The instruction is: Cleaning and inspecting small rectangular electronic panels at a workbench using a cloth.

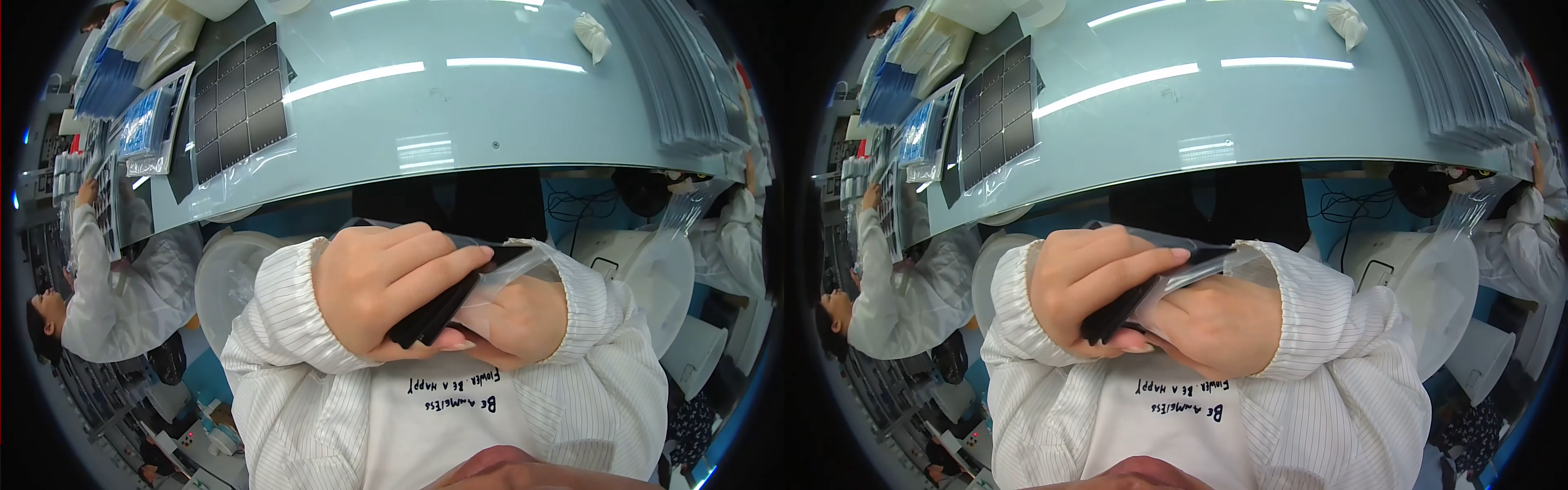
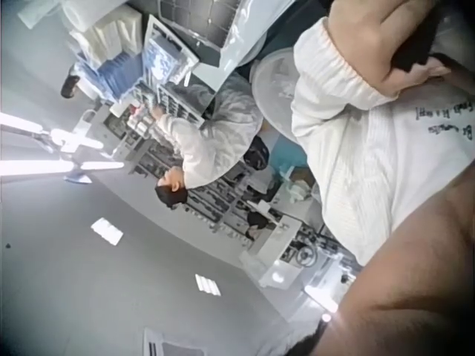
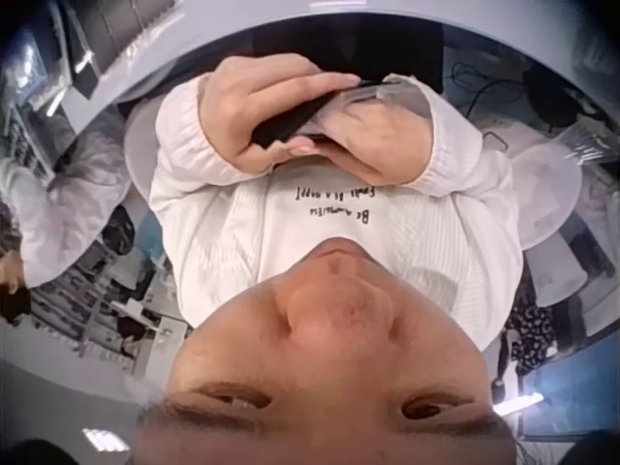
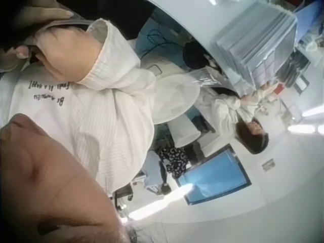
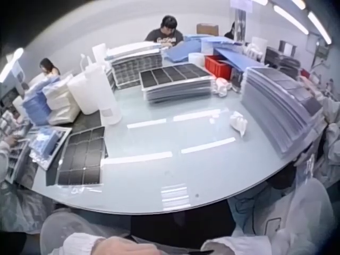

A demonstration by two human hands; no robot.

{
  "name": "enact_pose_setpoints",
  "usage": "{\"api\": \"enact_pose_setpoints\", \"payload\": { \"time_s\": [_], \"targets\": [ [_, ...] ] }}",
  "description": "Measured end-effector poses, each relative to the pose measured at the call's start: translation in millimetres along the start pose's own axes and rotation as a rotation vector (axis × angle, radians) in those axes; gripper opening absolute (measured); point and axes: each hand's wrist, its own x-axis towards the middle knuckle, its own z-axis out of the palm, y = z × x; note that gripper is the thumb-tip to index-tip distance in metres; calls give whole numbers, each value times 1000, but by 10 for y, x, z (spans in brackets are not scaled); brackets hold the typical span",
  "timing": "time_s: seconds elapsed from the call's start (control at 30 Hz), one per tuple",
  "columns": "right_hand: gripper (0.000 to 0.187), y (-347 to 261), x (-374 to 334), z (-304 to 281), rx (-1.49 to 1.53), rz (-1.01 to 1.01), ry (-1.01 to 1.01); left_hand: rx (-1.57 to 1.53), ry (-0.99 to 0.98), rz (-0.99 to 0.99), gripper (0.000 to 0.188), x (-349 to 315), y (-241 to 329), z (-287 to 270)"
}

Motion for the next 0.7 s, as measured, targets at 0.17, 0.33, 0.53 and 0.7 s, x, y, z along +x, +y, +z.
{"api": "enact_pose_setpoints", "payload": {
  "time_s": [0.17,0.33,0.53,0.7],
  "targets": [
    [23,72,51,-63,24,-18,-50,-17,-9,-43,68,6,-31,49],
    [23,73,124,-139,65,-12,-83,-98,33,13,65,14,-107,1],
    [39,67,178,-115,-19,-71,119,-167,139,-40,56,-19,-115,-104],
    [43,116,140,-127,63,52,41,-52,414,-114,56,-82,-127,-74]
  ]
}}
